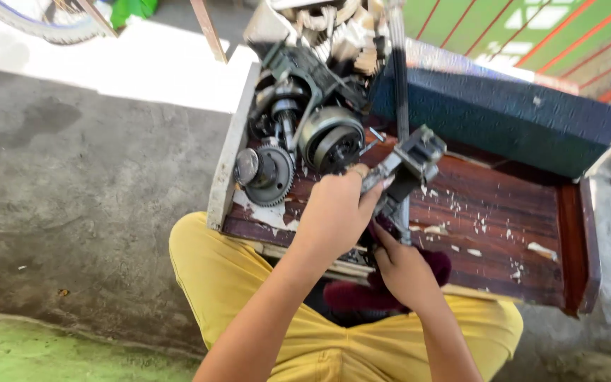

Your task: Cleaning internal engine parts with a cloth and manipulating an engine casing.

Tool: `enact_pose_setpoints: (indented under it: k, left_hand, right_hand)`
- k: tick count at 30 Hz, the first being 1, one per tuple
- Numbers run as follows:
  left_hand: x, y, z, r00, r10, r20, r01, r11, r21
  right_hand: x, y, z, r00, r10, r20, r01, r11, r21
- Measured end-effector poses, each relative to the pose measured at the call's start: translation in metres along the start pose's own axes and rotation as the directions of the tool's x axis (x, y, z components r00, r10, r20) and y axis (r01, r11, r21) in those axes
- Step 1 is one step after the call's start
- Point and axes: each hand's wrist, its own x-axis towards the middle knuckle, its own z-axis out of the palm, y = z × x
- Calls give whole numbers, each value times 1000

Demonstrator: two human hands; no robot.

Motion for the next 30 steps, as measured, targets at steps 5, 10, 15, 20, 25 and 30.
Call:
enact_pose_setpoints:
  k: [5, 10, 15, 20, 25, 30]
  left_hand:
    - [-9, 4, -15, 992, 95, -88, -107, 985, -138]
    - [-11, 2, -23, 997, 64, -41, -68, 991, -115]
    - [-15, 2, -20, 994, 108, -2, -107, 989, -106]
    - [-17, 1, -16, 991, 125, -45, -129, 986, -107]
    - [-22, 3, -20, 987, 149, -62, -155, 980, -123]
    - [-25, 3, -22, 989, 129, -73, -138, 982, -132]
  right_hand:
    - [3, 18, 15, 973, 211, 98, -232, 865, 444]
    - [-6, 27, 9, 907, 358, 223, -416, 672, 613]
    - [-23, 26, -15, 896, 404, 184, -384, 496, 779]
    - [-18, 0, 13, 955, 16, -296, -86, 971, -225]
    - [-15, 0, 39, 950, -20, -312, -152, 843, -516]
    - [-15, 2, 4, 983, 184, 8, -184, 976, 115]
